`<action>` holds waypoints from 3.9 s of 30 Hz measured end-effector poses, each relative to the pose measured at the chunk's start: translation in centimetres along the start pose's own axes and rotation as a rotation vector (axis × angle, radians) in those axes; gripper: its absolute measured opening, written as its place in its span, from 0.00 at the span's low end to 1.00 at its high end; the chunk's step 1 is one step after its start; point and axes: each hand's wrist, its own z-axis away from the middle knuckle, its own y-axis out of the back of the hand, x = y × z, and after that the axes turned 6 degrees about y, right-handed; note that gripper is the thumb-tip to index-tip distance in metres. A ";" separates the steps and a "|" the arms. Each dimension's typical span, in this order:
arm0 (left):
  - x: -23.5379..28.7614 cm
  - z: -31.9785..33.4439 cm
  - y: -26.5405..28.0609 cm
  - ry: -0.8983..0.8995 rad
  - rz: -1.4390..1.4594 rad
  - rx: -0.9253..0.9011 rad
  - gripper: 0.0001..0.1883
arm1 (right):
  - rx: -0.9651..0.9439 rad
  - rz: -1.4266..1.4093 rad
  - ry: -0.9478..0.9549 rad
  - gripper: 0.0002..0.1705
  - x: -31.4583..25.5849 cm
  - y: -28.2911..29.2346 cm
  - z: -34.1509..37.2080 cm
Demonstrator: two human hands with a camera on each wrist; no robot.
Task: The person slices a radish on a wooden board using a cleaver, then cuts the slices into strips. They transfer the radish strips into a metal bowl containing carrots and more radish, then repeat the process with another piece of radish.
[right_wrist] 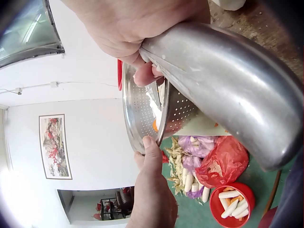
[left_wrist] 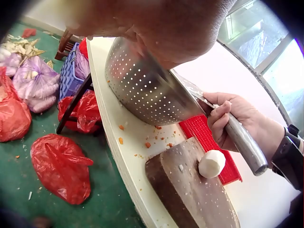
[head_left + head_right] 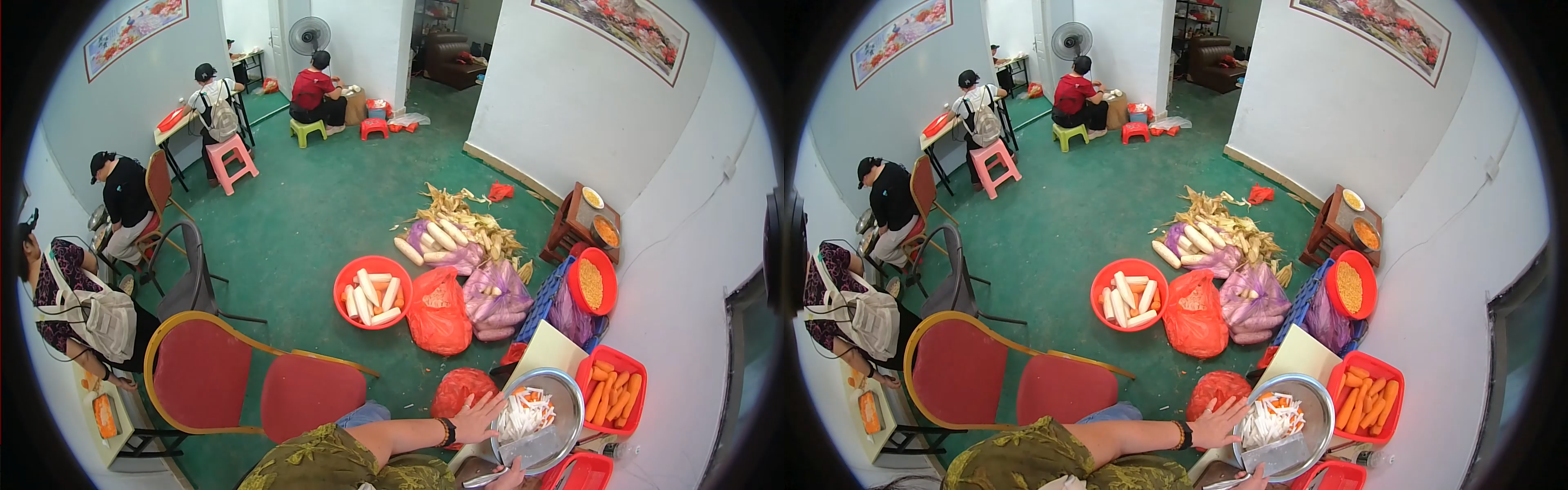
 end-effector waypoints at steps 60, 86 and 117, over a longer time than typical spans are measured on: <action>0.1 0.3 0.1 -0.012 -0.002 0.054 0.44 | 0.022 -0.021 -0.018 0.11 -1.2 -0.3 1.1; 0.0 0.1 -0.2 -0.017 0.006 0.055 0.43 | -0.003 -0.055 -0.032 0.07 -1.5 -0.4 1.1; -0.3 0.0 -0.5 -0.033 0.029 0.054 0.44 | 0.007 0.023 0.028 0.11 -0.3 -0.1 0.3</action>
